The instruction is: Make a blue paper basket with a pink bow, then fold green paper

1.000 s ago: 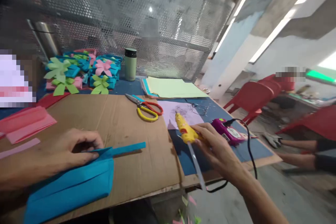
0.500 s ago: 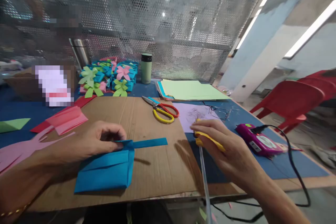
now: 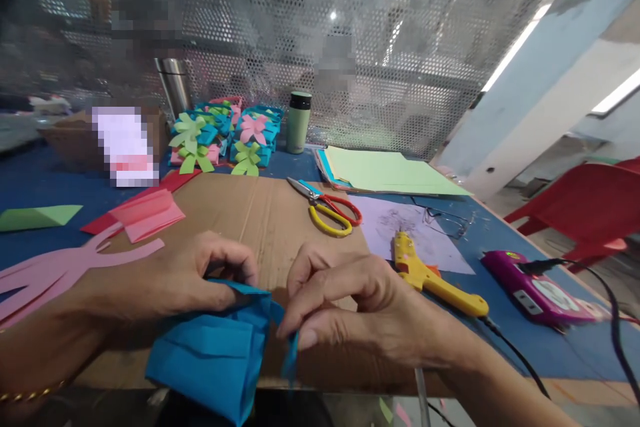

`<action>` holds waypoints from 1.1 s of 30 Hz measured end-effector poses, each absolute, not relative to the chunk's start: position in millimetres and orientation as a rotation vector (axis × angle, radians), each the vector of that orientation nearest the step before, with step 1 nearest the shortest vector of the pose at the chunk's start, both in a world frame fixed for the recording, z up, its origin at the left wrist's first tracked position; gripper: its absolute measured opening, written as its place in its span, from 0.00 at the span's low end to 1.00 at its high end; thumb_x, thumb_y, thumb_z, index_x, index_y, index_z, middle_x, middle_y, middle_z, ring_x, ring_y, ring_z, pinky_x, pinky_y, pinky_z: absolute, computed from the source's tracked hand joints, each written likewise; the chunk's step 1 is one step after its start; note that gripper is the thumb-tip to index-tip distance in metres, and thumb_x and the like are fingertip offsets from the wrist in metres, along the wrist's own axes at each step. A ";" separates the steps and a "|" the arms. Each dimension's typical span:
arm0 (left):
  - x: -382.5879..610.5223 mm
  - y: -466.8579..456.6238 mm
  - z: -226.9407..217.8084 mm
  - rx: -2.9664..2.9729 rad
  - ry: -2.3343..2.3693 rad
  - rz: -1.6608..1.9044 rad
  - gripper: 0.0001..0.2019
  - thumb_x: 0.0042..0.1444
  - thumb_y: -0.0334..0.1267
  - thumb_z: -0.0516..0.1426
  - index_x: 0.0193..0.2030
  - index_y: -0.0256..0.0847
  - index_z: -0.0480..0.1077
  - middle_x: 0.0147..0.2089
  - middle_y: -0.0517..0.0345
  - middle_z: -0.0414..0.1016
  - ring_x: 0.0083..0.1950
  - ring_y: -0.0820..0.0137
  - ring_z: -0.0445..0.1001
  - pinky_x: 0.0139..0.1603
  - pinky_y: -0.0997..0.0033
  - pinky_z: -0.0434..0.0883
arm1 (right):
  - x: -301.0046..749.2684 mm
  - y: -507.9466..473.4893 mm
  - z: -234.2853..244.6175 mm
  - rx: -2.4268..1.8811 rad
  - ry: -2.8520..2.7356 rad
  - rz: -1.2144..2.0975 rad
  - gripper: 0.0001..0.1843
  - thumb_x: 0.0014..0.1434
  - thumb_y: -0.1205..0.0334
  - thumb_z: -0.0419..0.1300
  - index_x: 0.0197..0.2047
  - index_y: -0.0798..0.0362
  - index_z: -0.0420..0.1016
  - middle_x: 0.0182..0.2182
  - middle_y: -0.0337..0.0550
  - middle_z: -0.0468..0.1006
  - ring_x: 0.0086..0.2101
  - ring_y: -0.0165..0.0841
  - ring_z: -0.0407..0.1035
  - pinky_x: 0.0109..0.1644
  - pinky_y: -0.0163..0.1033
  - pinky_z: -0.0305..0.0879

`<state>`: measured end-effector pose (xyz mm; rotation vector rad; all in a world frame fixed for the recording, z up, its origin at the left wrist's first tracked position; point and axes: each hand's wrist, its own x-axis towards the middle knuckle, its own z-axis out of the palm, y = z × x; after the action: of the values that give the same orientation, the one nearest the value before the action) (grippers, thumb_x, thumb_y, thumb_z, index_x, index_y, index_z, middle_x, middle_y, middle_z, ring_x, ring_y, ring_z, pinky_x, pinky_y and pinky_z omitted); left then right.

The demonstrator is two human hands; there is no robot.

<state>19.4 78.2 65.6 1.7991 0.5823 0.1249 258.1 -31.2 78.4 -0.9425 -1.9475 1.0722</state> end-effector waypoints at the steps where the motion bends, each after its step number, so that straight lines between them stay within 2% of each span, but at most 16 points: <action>1: 18.9 77.5 67.1 1.822 0.575 0.109 0.05 0.51 0.33 0.59 0.35 0.39 0.75 0.32 0.67 0.73 0.35 0.74 0.68 0.33 0.77 0.63 | 256.2 -30.4 78.3 -0.969 -1.939 1.060 0.09 0.63 0.54 0.67 0.39 0.50 0.85 0.33 0.42 0.76 0.37 0.31 0.69 0.39 0.36 0.64; 5: 17.2 77.7 68.9 1.912 0.604 0.045 0.07 0.51 0.33 0.58 0.36 0.40 0.77 0.33 0.66 0.76 0.36 0.72 0.70 0.32 0.76 0.64 | 248.2 -30.3 77.9 -1.126 -1.965 0.924 0.13 0.65 0.55 0.65 0.30 0.52 0.79 0.28 0.37 0.71 0.33 0.29 0.65 0.37 0.36 0.61; 9: 18.7 79.9 62.4 1.910 0.647 0.054 0.05 0.51 0.34 0.59 0.35 0.41 0.76 0.31 0.66 0.75 0.33 0.74 0.70 0.28 0.76 0.62 | 242.3 -34.2 75.0 -1.302 -2.045 0.695 0.12 0.68 0.58 0.61 0.32 0.52 0.74 0.31 0.36 0.70 0.33 0.28 0.65 0.37 0.36 0.60; 12: 21.0 80.9 58.7 1.931 0.669 0.061 0.05 0.50 0.34 0.60 0.34 0.41 0.76 0.30 0.65 0.75 0.33 0.73 0.70 0.28 0.76 0.62 | 240.0 -36.1 71.5 -1.332 -2.078 0.647 0.12 0.69 0.58 0.61 0.32 0.52 0.73 0.31 0.36 0.70 0.33 0.28 0.65 0.36 0.36 0.60; 22: 21.3 81.2 55.3 1.962 0.686 0.050 0.05 0.49 0.34 0.59 0.33 0.41 0.76 0.30 0.65 0.76 0.33 0.72 0.72 0.29 0.75 0.63 | 231.9 -30.4 55.8 -1.424 -2.247 0.464 0.10 0.67 0.61 0.61 0.33 0.53 0.73 0.29 0.35 0.67 0.28 0.27 0.61 0.30 0.37 0.51; 29: 20.7 80.1 55.9 2.002 0.703 0.025 0.05 0.49 0.33 0.57 0.32 0.42 0.75 0.30 0.65 0.76 0.33 0.71 0.73 0.29 0.74 0.62 | 229.0 -23.3 60.5 -1.553 -2.276 0.537 0.11 0.67 0.60 0.60 0.33 0.54 0.77 0.29 0.37 0.66 0.28 0.28 0.61 0.30 0.37 0.51; 33: 19.4 79.1 57.9 2.012 0.691 0.008 0.06 0.49 0.33 0.57 0.32 0.42 0.75 0.30 0.65 0.76 0.34 0.71 0.72 0.29 0.74 0.62 | 228.9 -23.3 59.9 -1.537 -2.298 0.533 0.09 0.66 0.63 0.60 0.33 0.53 0.76 0.29 0.37 0.66 0.28 0.28 0.60 0.30 0.36 0.51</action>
<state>19.4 79.1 57.9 2.0118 0.6915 0.0084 228.9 -23.3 59.9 -1.5375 -2.2977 0.5326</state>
